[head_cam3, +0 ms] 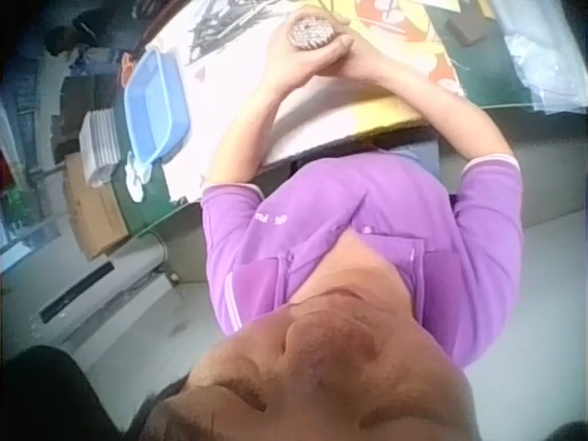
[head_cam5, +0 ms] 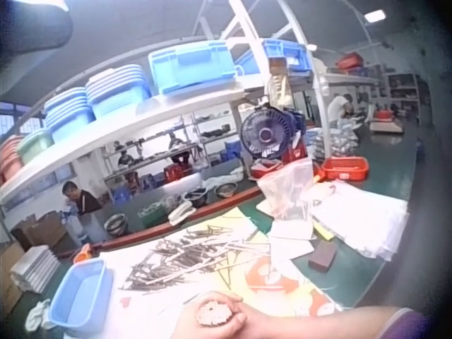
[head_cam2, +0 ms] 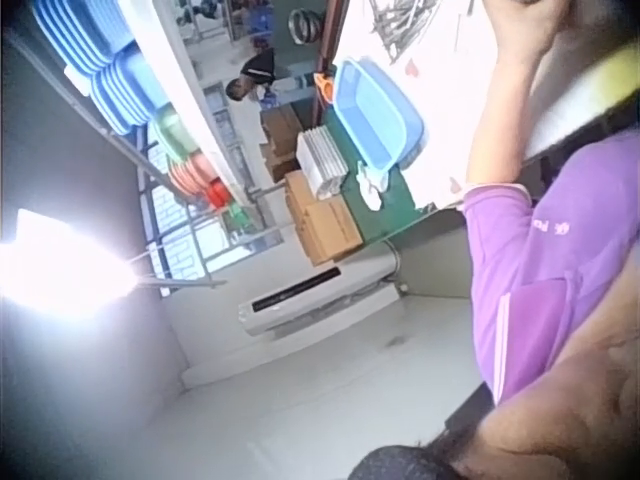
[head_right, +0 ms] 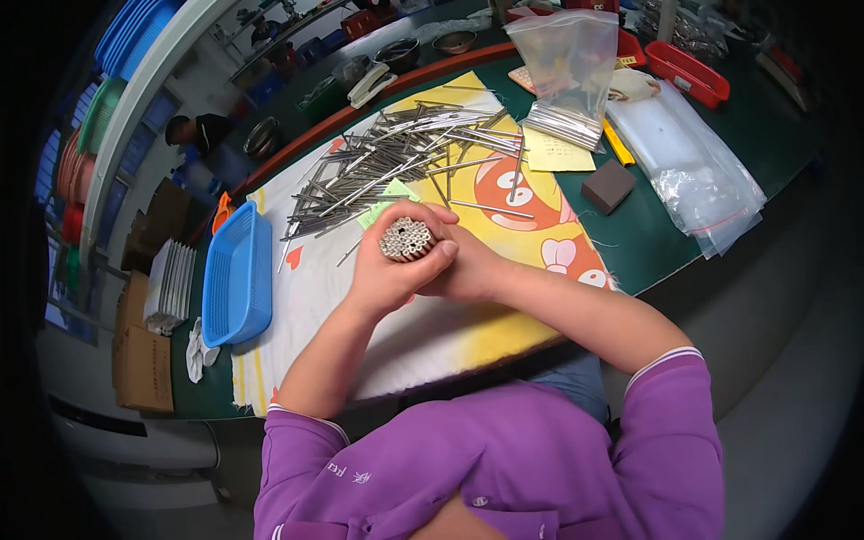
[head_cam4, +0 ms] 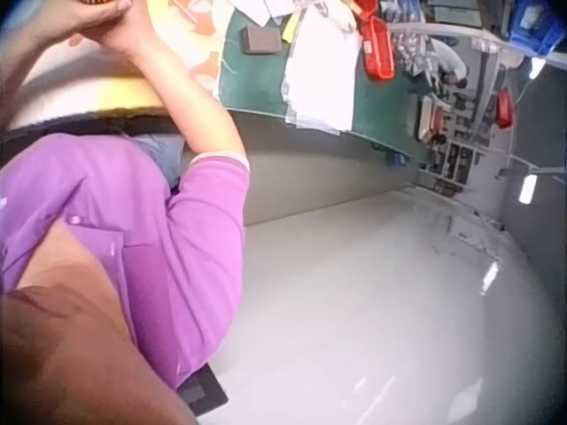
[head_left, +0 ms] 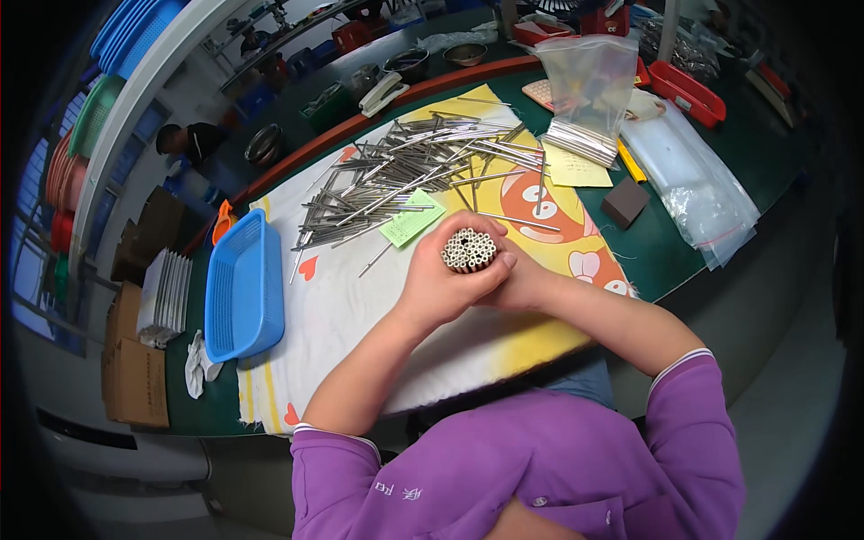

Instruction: The recorder is manually sorting a pile of thin metal pins on a workbench and then placing a batch of them into a clear plastic bag.

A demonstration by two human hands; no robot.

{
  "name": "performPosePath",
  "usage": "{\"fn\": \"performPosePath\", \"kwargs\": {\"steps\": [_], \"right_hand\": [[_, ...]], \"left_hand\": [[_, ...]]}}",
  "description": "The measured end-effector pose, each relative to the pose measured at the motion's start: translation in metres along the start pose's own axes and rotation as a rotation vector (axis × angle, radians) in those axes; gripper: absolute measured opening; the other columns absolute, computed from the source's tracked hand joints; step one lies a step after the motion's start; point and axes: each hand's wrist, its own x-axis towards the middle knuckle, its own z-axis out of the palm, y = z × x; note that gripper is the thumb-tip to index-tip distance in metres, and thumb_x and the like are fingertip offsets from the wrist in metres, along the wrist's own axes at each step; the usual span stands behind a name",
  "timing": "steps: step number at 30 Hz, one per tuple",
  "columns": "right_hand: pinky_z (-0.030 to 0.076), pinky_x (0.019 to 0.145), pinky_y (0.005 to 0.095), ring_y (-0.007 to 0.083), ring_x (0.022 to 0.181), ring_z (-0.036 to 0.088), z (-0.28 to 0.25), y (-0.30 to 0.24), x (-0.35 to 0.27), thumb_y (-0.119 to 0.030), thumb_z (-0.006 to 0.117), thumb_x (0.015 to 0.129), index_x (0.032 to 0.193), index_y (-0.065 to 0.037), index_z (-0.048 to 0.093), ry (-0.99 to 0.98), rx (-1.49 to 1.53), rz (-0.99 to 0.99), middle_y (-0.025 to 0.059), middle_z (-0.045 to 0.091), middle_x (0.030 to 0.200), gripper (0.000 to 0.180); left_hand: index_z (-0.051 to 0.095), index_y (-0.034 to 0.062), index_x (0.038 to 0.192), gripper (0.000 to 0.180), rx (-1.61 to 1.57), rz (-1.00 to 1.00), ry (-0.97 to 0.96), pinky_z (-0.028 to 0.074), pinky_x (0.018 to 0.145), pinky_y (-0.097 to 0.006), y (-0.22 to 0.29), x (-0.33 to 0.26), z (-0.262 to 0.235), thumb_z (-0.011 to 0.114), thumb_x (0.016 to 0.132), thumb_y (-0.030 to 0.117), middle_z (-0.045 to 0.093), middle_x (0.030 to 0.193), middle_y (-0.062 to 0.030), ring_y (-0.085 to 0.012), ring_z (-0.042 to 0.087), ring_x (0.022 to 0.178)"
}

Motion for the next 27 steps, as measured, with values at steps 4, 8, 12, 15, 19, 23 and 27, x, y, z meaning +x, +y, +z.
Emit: {"fn": "performPosePath", "kwargs": {"steps": [4,8,12,15,19,23,27], "right_hand": [[0.051,0.059,0.0281,0.0162,0.068,0.060,-0.012,-0.049,0.021,-0.006,0.062,0.072,0.095,-0.007,0.057,0.020,-0.036,-0.188,0.0051,0.060,0.079,0.023],[0.050,0.075,0.0317,0.0183,0.085,0.059,-0.009,-0.033,0.016,-0.007,0.067,0.069,0.102,-0.008,0.056,-0.065,-0.026,0.024,0.0072,0.061,0.092,0.035],[0.044,0.088,0.0320,0.0207,0.095,0.056,0.010,0.019,-0.003,-0.010,0.071,0.068,0.107,-0.008,0.055,-0.075,-0.007,0.124,0.0065,0.058,0.101,0.043],[0.048,0.078,0.0329,0.0205,0.083,0.058,0.005,-0.008,0.015,-0.009,0.067,0.070,0.101,-0.007,0.055,-0.119,-0.135,0.080,0.0071,0.060,0.088,0.033],[0.047,0.078,0.0336,0.0219,0.085,0.058,-0.004,-0.055,0.025,-0.012,0.064,0.073,0.100,-0.007,0.055,-0.137,-0.114,-0.044,0.0076,0.061,0.089,0.028],[0.045,0.085,0.0332,0.0226,0.095,0.057,0.014,0.029,-0.003,-0.012,0.066,0.072,0.105,-0.009,0.055,-0.146,0.012,0.071,0.0084,0.059,0.099,0.035],[0.044,0.087,0.0360,0.0273,0.098,0.056,0.014,0.037,0.002,-0.014,0.068,0.067,0.104,-0.010,0.056,-0.191,-0.125,0.133,0.0095,0.061,0.097,0.039]], "left_hand": [[0.054,0.0028,0.083,0.021,0.202,0.373,-0.021,0.043,0.086,-0.035,0.056,0.013,-0.013,0.071,0.071,0.001,0.059,0.081,-0.0068,-0.0217,0.055,0.099],[0.054,0.0031,0.084,0.020,0.189,0.284,0.036,0.044,0.085,-0.033,0.019,0.001,-0.008,0.069,0.072,-0.001,0.059,0.085,-0.0082,-0.0208,0.056,0.097],[0.055,0.0034,0.086,0.021,-0.062,-0.084,0.146,0.045,0.083,-0.030,-0.026,-0.017,0.005,0.070,0.072,0.005,0.060,0.090,-0.0076,-0.0163,0.057,0.091],[0.055,0.0036,0.085,0.021,-0.011,0.094,0.129,0.045,0.081,-0.030,0.002,-0.010,-0.007,0.070,0.071,0.004,0.060,0.089,-0.0079,-0.0171,0.058,0.089],[0.056,0.0052,0.081,0.021,0.230,0.367,0.085,0.045,0.080,-0.030,0.040,-0.004,-0.019,0.072,0.068,0.003,0.059,0.089,-0.0088,-0.0198,0.059,0.088],[0.054,0.0048,0.084,0.019,-0.170,-0.141,0.164,0.044,0.083,-0.029,-0.043,-0.026,0.002,0.069,0.073,0.003,0.060,0.096,-0.0084,-0.0153,0.056,0.092],[0.052,0.0037,0.085,0.017,-0.163,-0.023,0.116,0.044,0.084,-0.030,-0.046,-0.026,-0.004,0.065,0.076,0.001,0.059,0.090,-0.0091,-0.0208,0.057,0.099]]}}
